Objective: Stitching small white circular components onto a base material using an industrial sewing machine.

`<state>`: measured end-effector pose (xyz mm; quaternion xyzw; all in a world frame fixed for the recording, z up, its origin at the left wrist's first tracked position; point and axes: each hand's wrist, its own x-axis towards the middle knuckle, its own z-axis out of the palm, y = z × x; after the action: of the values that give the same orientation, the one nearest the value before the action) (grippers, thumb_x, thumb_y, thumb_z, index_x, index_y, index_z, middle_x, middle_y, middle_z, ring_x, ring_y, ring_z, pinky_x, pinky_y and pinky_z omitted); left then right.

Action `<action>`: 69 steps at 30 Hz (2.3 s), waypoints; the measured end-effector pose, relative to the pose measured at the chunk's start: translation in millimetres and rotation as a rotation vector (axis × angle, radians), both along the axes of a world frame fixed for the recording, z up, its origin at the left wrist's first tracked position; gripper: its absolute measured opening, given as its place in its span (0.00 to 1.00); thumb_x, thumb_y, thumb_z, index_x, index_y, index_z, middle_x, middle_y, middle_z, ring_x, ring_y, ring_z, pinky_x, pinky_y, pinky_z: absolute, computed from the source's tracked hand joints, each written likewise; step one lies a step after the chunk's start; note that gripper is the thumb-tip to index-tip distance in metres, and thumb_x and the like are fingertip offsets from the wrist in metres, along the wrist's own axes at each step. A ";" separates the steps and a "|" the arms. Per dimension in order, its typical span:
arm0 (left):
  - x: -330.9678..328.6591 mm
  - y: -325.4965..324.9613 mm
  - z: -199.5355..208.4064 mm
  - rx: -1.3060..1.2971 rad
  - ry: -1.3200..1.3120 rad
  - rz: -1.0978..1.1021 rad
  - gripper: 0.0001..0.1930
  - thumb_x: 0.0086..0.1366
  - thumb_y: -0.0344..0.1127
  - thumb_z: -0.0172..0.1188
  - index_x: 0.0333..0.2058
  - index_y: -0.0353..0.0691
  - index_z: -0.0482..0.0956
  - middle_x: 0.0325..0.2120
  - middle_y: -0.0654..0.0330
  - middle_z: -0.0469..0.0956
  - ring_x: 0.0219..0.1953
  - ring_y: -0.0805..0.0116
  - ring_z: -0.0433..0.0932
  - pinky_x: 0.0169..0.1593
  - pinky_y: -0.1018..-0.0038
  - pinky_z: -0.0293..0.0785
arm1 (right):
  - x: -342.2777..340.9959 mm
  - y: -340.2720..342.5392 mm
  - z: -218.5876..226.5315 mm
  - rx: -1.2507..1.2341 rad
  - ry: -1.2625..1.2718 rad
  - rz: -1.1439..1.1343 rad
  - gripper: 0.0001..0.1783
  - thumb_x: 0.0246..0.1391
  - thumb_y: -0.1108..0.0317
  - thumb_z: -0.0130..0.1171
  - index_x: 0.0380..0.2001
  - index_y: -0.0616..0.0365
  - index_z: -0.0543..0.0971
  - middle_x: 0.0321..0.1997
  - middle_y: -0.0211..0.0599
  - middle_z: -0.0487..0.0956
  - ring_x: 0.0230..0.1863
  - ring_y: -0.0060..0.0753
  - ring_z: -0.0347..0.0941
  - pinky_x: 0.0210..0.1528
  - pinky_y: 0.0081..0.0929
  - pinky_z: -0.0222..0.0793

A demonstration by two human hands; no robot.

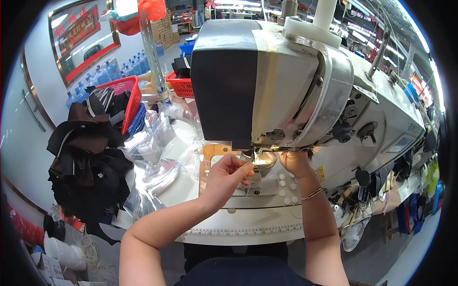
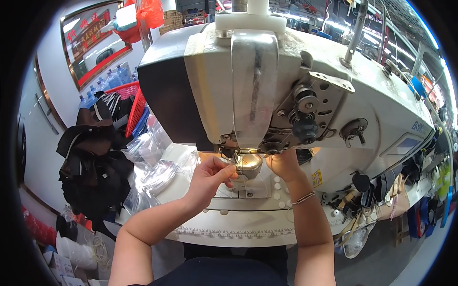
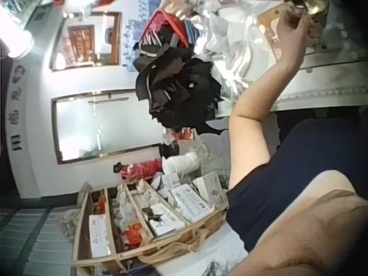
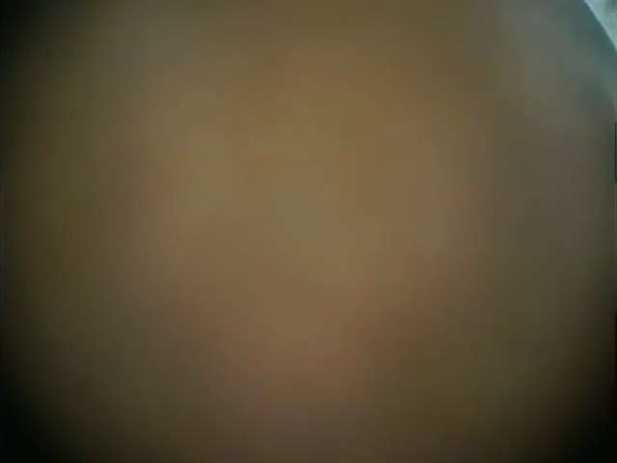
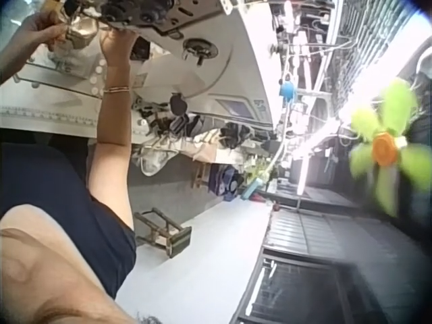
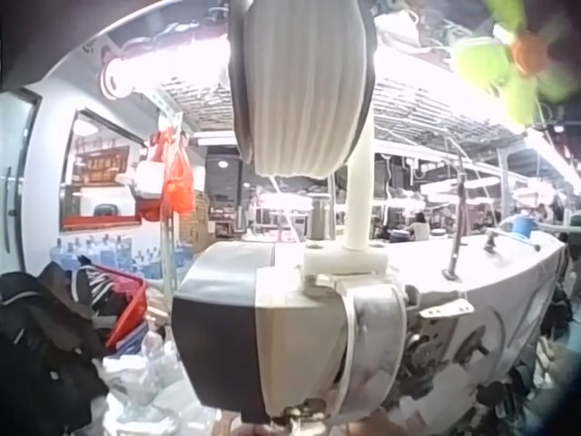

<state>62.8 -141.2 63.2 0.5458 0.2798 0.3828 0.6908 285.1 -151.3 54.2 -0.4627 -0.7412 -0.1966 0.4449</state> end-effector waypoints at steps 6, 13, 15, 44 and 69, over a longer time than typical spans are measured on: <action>-1.8 10.6 1.3 -0.034 -0.068 0.002 0.13 0.55 0.32 0.59 0.39 0.33 0.72 0.28 0.62 0.74 0.24 0.78 0.72 0.30 0.83 0.69 | -4.2 -3.2 0.7 0.012 0.033 0.004 0.13 0.35 0.80 0.56 0.29 0.55 0.76 0.31 0.40 0.76 0.34 0.48 0.72 0.35 0.36 0.67; 1.5 19.4 10.2 -0.290 -0.044 0.014 0.07 0.55 0.28 0.54 0.34 0.38 0.71 0.26 0.63 0.74 0.25 0.77 0.72 0.30 0.81 0.69 | -10.4 -12.7 2.0 0.020 0.081 -0.038 0.12 0.36 0.80 0.57 0.30 0.57 0.75 0.26 0.43 0.75 0.29 0.48 0.72 0.28 0.31 0.67; -0.7 33.8 7.4 -0.358 -0.089 0.121 0.06 0.56 0.27 0.53 0.33 0.42 0.70 0.23 0.64 0.72 0.25 0.76 0.72 0.29 0.83 0.69 | -13.3 -20.7 -2.2 0.008 0.194 -0.164 0.09 0.39 0.81 0.56 0.28 0.59 0.75 0.25 0.40 0.73 0.22 0.38 0.69 0.25 0.28 0.64; -130.3 -64.6 -22.9 -0.094 -0.127 0.212 0.16 0.56 0.26 0.57 0.44 0.31 0.69 0.34 0.60 0.73 0.29 0.73 0.76 0.29 0.82 0.69 | -178.7 -73.5 -0.7 -0.317 0.263 0.336 0.12 0.42 0.78 0.61 0.34 0.61 0.77 0.31 0.37 0.71 0.27 0.31 0.70 0.26 0.23 0.69; -120.3 -63.6 -18.5 1.813 0.470 0.492 0.09 0.40 0.28 0.62 0.25 0.46 0.79 0.28 0.69 0.73 0.32 0.70 0.74 0.35 0.74 0.66 | -158.4 -112.5 2.5 -0.434 0.333 0.341 0.12 0.45 0.73 0.60 0.36 0.61 0.76 0.33 0.38 0.71 0.26 0.35 0.72 0.26 0.25 0.69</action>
<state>-57.4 -204.8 44.7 0.8602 0.1157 0.4683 -0.1654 126.7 -263.7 56.8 -0.4418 -0.7495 0.1217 0.4777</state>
